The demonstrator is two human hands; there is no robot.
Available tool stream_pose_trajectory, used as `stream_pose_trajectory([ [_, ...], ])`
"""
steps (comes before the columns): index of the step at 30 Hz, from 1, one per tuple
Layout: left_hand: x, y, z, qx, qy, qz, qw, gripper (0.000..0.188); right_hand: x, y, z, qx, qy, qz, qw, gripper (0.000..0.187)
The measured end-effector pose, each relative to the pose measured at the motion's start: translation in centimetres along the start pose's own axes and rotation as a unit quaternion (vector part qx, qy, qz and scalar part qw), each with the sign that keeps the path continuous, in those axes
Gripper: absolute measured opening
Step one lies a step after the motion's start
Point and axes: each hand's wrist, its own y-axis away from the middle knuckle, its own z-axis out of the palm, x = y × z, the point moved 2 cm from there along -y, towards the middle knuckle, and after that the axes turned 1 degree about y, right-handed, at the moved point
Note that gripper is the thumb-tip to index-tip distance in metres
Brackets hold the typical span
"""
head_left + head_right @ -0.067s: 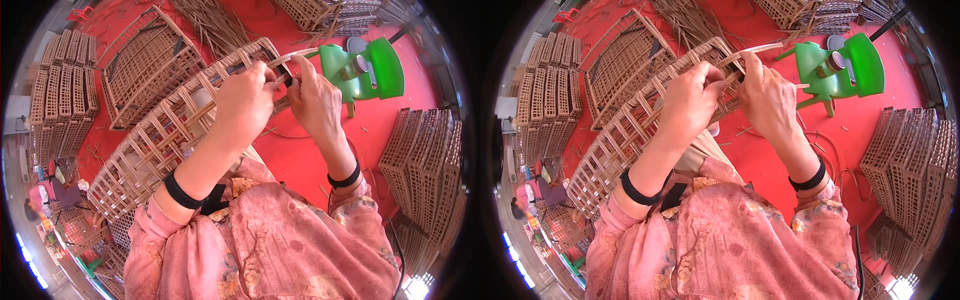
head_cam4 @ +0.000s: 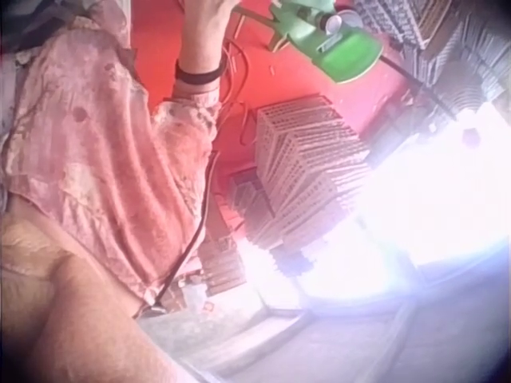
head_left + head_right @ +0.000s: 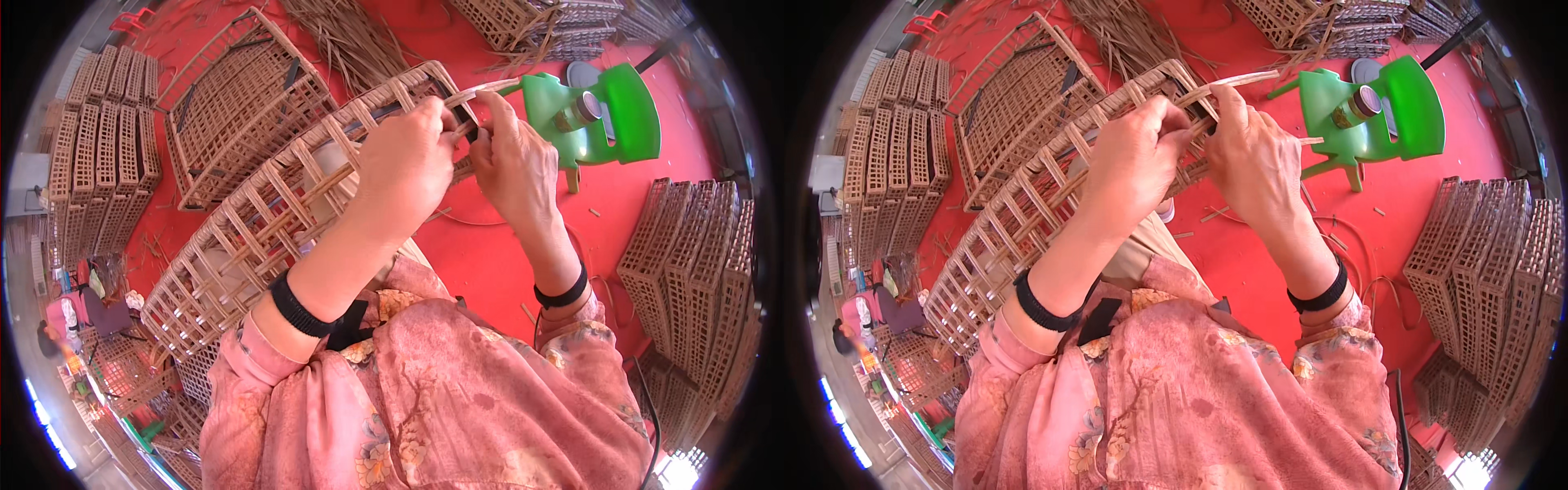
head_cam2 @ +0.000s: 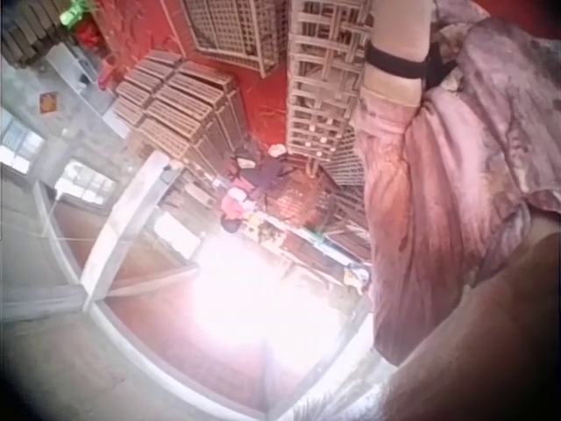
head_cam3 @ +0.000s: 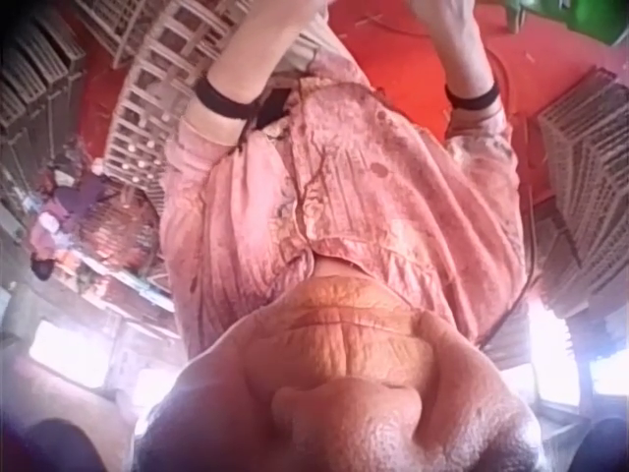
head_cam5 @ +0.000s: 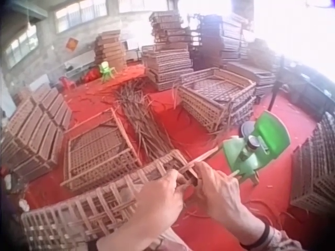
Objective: Weaving thin bamboo strips into a rectangular frame to create a basket or furniture component.
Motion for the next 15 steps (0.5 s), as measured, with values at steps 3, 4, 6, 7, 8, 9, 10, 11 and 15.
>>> stream_pose_trajectory([
  [3, -1.0, -0.3, 0.3, 0.015, -0.089, 0.031, 0.995, 0.010, 0.1, -0.7, -0.1, -0.052, -0.116, 0.094, 0.987, 0.045],
  [4, -1.5, -0.2, 0.2, 0.036, -0.019, 0.058, 0.997, 0.009, 0.2, -1.1, -0.1, -0.015, -0.068, 0.040, 0.997, 0.038],
  [6, -0.4, 0.0, 0.7, 0.077, -0.007, 0.115, 0.990, 0.008, 6.5, -1.3, 1.1, -0.033, 0.028, -0.152, 0.987, 0.029],
  [7, 0.7, -0.1, 0.6, 0.039, 0.004, 0.122, 0.992, 0.017, 8.8, -0.9, 1.9, -0.070, -0.109, -0.061, 0.990, 0.030],
  [8, 1.0, -0.5, 2.3, 0.059, 0.038, 0.118, 0.991, 0.028, 11.4, 0.1, 2.2, -0.135, -0.346, 0.180, 0.911, 0.032],
  [9, 0.7, -0.3, 2.7, 0.058, 0.031, 0.121, 0.990, 0.034, 11.9, 0.7, 3.4, -0.129, -0.397, 0.206, 0.885, 0.037],
  [10, 0.5, -0.1, 3.0, 0.071, -0.008, 0.118, 0.990, 0.032, 11.5, 1.0, 3.7, -0.118, -0.370, 0.174, 0.905, 0.038],
  [11, -0.3, -0.5, 3.7, 0.071, -0.050, 0.106, 0.991, 0.031, 12.0, 1.5, 6.3, -0.103, -0.390, 0.246, 0.881, 0.037],
  [15, 0.1, -0.5, 5.0, 0.036, -0.151, 0.093, 0.984, 0.028, 9.4, 2.5, 7.0, 0.033, -0.536, 0.309, 0.785, 0.034],
])
